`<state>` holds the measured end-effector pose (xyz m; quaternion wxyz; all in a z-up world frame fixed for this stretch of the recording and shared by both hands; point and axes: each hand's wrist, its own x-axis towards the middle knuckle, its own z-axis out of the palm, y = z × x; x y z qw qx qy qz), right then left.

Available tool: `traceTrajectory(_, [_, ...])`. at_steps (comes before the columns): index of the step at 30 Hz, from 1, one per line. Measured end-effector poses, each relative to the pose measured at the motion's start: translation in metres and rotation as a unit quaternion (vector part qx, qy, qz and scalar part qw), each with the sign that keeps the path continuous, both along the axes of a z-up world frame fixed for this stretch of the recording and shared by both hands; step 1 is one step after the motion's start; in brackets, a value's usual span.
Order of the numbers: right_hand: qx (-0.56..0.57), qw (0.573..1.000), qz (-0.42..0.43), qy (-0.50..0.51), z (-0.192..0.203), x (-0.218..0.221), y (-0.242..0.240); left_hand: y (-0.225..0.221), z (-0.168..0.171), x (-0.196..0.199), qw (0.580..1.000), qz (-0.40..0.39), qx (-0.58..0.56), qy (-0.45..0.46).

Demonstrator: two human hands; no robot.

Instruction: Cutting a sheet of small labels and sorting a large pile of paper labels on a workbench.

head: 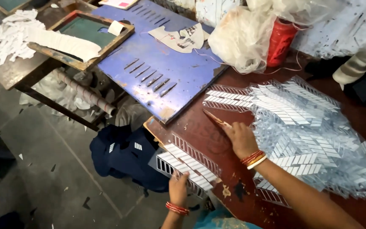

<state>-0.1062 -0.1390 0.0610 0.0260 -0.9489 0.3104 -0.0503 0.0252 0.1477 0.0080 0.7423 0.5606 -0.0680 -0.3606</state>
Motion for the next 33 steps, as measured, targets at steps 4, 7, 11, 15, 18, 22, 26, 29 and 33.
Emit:
traceTrajectory(4, [-0.092, 0.990, 0.111, -0.007, 0.015, -0.018, 0.036, 0.000, 0.001, 0.008, 0.998, 0.014, -0.048, 0.049])
traceTrajectory(7, [0.068, 0.995, 0.046, -0.057, 0.018, -0.022, 0.020, -0.010, 0.041, 0.008, 0.995, 0.006, -0.078, 0.054])
traceTrajectory(11, [0.127, 0.990, -0.049, -0.033, 0.040, -0.007, 0.011, -0.027, 0.099, 0.006, 0.982, 0.000, -0.116, 0.152])
traceTrajectory(15, [0.209, 0.966, -0.131, 0.081, 0.045, 0.013, 0.012, -0.043, 0.066, 0.014, 0.994, -0.033, -0.076, 0.077])
traceTrajectory(18, [0.217, 0.958, -0.149, 0.116, 0.045, 0.014, 0.012, -0.056, 0.101, 0.012, 0.993, -0.068, -0.096, 0.016])
traceTrajectory(22, [0.431, 0.879, -0.204, 0.031, 0.034, -0.015, 0.005, -0.070, 0.144, 0.015, 0.981, -0.075, -0.176, 0.028])
traceTrajectory(26, [0.797, 0.520, -0.229, -0.207, -0.036, -0.104, 0.026, -0.072, 0.186, 0.038, 0.989, -0.059, -0.130, 0.044])
traceTrajectory(29, [0.869, 0.397, 0.027, -0.294, -0.091, -0.178, 0.054, -0.079, 0.199, 0.052, 0.988, -0.067, -0.128, -0.050])
traceTrajectory(33, [0.651, 0.650, 0.158, -0.359, -0.079, -0.231, 0.094, -0.095, 0.212, 0.052, 0.982, -0.055, -0.130, -0.129])
